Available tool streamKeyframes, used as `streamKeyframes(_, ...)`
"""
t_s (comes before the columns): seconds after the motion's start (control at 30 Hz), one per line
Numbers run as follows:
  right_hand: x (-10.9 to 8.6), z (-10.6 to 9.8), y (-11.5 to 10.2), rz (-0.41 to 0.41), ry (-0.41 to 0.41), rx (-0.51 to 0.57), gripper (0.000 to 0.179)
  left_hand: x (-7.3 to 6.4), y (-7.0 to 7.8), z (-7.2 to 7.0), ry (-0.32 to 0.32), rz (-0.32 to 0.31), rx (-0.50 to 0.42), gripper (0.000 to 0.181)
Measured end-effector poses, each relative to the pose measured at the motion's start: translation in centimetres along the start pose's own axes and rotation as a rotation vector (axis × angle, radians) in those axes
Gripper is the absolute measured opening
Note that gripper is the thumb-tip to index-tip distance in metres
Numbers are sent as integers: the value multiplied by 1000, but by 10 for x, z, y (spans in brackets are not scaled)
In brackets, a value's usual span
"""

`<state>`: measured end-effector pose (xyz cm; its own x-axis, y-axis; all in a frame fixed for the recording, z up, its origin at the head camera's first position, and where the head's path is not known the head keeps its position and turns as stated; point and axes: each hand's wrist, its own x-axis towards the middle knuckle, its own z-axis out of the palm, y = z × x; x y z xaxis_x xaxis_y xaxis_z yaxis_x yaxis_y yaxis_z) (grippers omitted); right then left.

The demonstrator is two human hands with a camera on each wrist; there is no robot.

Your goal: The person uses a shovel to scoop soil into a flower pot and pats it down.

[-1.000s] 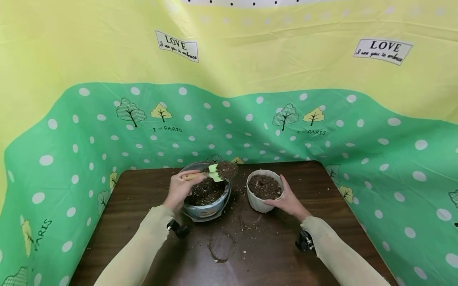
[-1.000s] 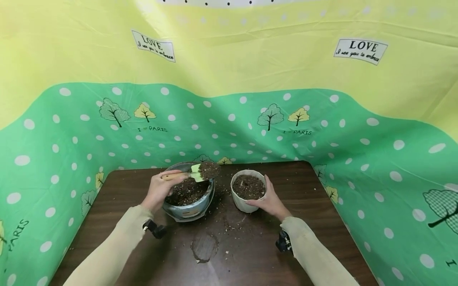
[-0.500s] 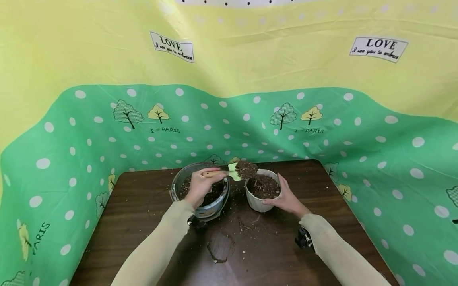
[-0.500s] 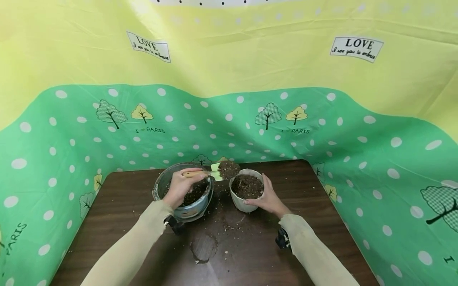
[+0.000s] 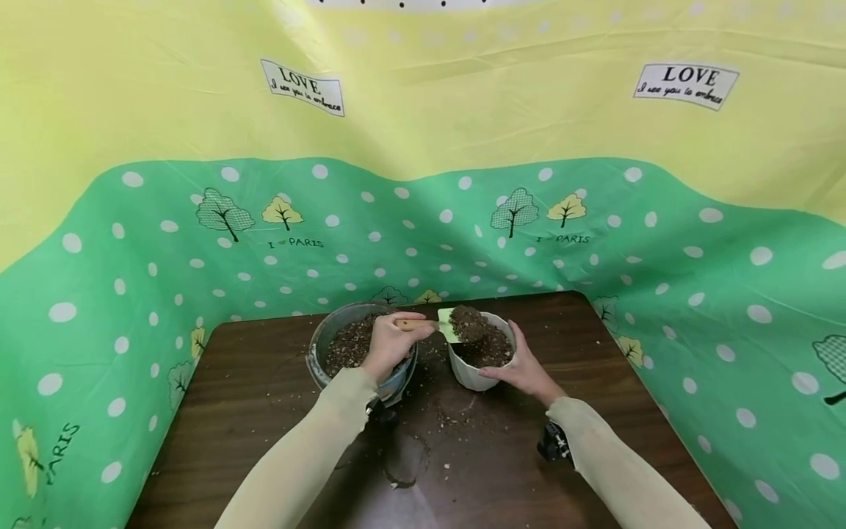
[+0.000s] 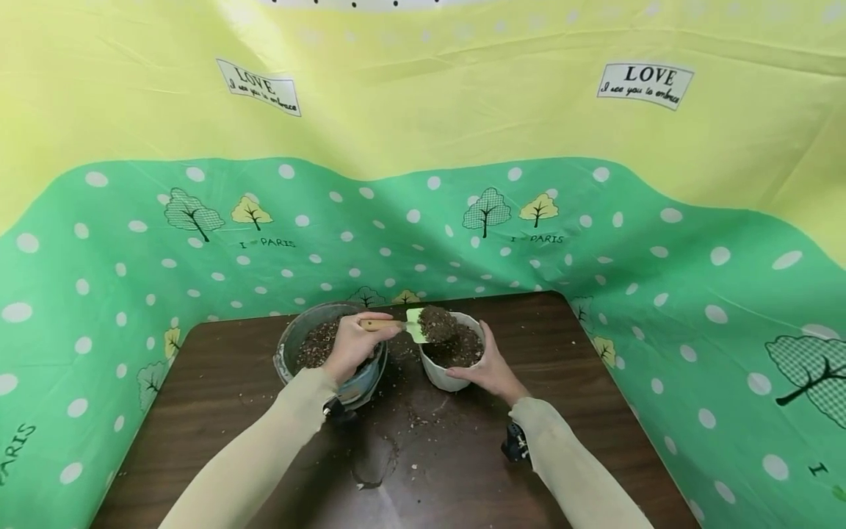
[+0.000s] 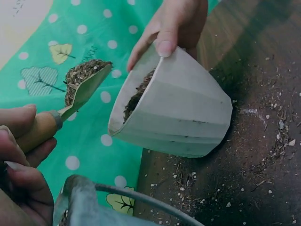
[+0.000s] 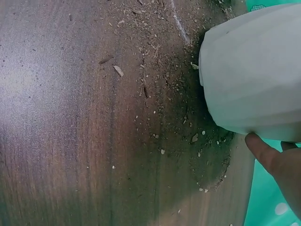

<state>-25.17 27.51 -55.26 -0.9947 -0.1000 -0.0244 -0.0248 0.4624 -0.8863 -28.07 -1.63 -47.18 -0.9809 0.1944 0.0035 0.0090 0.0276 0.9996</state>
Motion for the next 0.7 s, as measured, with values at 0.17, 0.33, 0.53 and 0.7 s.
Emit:
streamKeyframes(0.17, -8, -2, -18, -16, -19, 55, 123, 2, -1, 6, -19, 26, 45, 31)
streamKeyframes(0.33, -18, -5, -34, 2, -24, 64, 118, 3, -2, 8, -24, 36, 73, 28)
streamKeyframes(0.53, -20, -6, -36, -1, -16, 57, 118, 3, -4, 9, -20, 61, 91, 30)
streamKeyframes(0.7, -13, -2, -24, -14, -10, 69, 121, 2, -2, 10, -28, 49, 102, 25)
